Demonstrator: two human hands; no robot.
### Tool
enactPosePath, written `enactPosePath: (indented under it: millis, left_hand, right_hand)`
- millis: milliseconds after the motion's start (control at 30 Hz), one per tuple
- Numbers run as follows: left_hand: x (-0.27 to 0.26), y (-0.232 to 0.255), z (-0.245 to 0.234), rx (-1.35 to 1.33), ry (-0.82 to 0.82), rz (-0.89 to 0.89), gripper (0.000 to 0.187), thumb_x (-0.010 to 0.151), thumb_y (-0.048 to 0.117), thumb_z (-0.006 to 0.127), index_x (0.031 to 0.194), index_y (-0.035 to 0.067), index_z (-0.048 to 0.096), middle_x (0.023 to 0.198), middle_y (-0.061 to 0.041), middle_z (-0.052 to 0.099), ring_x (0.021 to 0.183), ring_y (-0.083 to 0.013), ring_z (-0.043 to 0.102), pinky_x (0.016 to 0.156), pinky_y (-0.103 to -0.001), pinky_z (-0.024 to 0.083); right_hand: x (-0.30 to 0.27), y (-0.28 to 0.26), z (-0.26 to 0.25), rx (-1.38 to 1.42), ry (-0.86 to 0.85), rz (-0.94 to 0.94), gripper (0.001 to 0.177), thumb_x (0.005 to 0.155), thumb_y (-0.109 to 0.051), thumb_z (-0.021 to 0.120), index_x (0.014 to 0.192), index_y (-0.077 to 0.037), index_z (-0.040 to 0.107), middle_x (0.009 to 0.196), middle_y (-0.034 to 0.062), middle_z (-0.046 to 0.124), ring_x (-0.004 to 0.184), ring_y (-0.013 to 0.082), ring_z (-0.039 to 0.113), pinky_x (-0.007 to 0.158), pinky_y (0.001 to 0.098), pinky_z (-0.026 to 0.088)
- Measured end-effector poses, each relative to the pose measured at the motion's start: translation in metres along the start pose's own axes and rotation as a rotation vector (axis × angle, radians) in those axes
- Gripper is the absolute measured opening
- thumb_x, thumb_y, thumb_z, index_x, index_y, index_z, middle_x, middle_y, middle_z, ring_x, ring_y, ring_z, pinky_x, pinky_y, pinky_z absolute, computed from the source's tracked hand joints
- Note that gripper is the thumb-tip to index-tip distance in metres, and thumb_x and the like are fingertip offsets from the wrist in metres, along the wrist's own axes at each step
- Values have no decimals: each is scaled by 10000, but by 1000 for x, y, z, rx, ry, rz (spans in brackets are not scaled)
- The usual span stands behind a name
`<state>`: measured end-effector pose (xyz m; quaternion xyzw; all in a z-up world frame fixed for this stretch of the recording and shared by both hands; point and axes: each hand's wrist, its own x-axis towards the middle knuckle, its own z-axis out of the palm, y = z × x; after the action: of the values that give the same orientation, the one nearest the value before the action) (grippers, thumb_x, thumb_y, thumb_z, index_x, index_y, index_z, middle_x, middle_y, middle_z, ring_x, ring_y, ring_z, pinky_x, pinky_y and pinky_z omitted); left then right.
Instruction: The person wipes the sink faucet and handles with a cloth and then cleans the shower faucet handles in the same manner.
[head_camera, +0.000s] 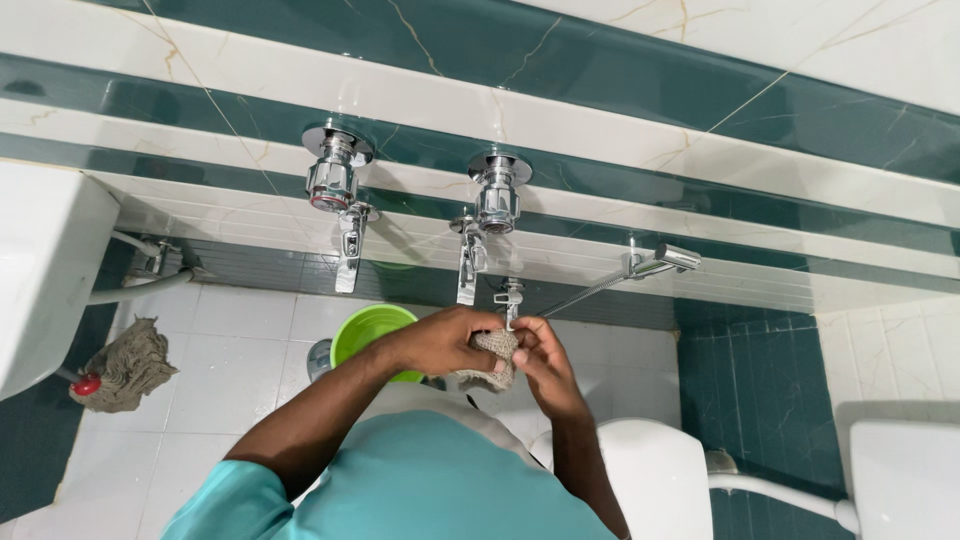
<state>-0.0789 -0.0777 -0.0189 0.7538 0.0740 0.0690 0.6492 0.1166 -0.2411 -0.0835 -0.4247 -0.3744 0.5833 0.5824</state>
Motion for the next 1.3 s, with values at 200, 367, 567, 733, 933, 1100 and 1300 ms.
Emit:
enactPosePath:
  millis: [200, 367, 567, 733, 933, 1100, 1300]
  left_hand:
    - [-11, 21, -28, 206, 75, -79, 244, 807, 90, 774, 1022, 22, 682, 843, -91, 743, 742, -166, 713, 663, -338, 536]
    - [-12, 56, -53, 258, 216, 56, 260, 853, 120, 755, 1092, 68, 667, 943, -64, 719, 820, -174, 722, 695, -369, 588]
    - [13, 79, -68, 665, 758, 274, 469, 886, 165, 801, 1298, 36, 618, 1246, -136, 617, 1174, -300, 559, 987, -492, 466]
    - [30, 46, -42, 510, 917, 275, 406, 1006, 177, 673, 1384, 68, 571, 1417, -217, 556, 1337, -368, 539, 1104, -440, 467]
    - [49, 6, -16, -301, 907, 273, 474, 1082, 127, 478, 1541, 26, 423, 1400, -124, 603, 1240, -186, 603, 1046, -308, 499]
    - [45, -5, -29, -697, 807, 126, 543, 1036, 101, 505, 1575, 59, 450, 1271, -86, 632, 1013, -134, 552, 831, -268, 490]
    - [47, 7, -30, -541, 762, 270, 596, 998, 108, 679, 1541, 58, 437, 1309, -109, 639, 1175, -161, 614, 984, -297, 541]
  right_hand:
    - [9, -31, 2, -467, 45, -56, 160, 961, -93, 684, 1068, 25, 687, 959, 60, 645, 829, 111, 636, 704, 260, 581]
    - [34, -80, 13, -689, 76, -395, 132, 998, -115, 701, 1073, -6, 693, 975, 49, 633, 843, 108, 586, 726, 257, 498]
    - [103, -143, 46, -1119, 387, -566, 324, 1000, -143, 711, 1285, 4, 661, 1158, 123, 654, 1107, 212, 624, 979, 358, 519]
    - [124, -118, 62, -931, 428, -549, 398, 1040, -160, 669, 1403, -14, 602, 1465, 175, 568, 1401, 296, 540, 1200, 422, 424]
    - [135, -78, 74, -1039, 339, -620, 430, 1071, -158, 595, 1470, -10, 536, 1574, 244, 422, 1492, 362, 419, 1221, 468, 383]
    - [141, -80, 55, -1095, 193, -714, 429, 1030, -103, 663, 1452, -67, 592, 1616, 188, 427, 1543, 370, 371, 1287, 487, 323]
    - [140, -76, 33, -968, 190, -713, 405, 905, 24, 757, 1296, -65, 699, 1480, 114, 607, 1459, 330, 496, 1239, 444, 429]
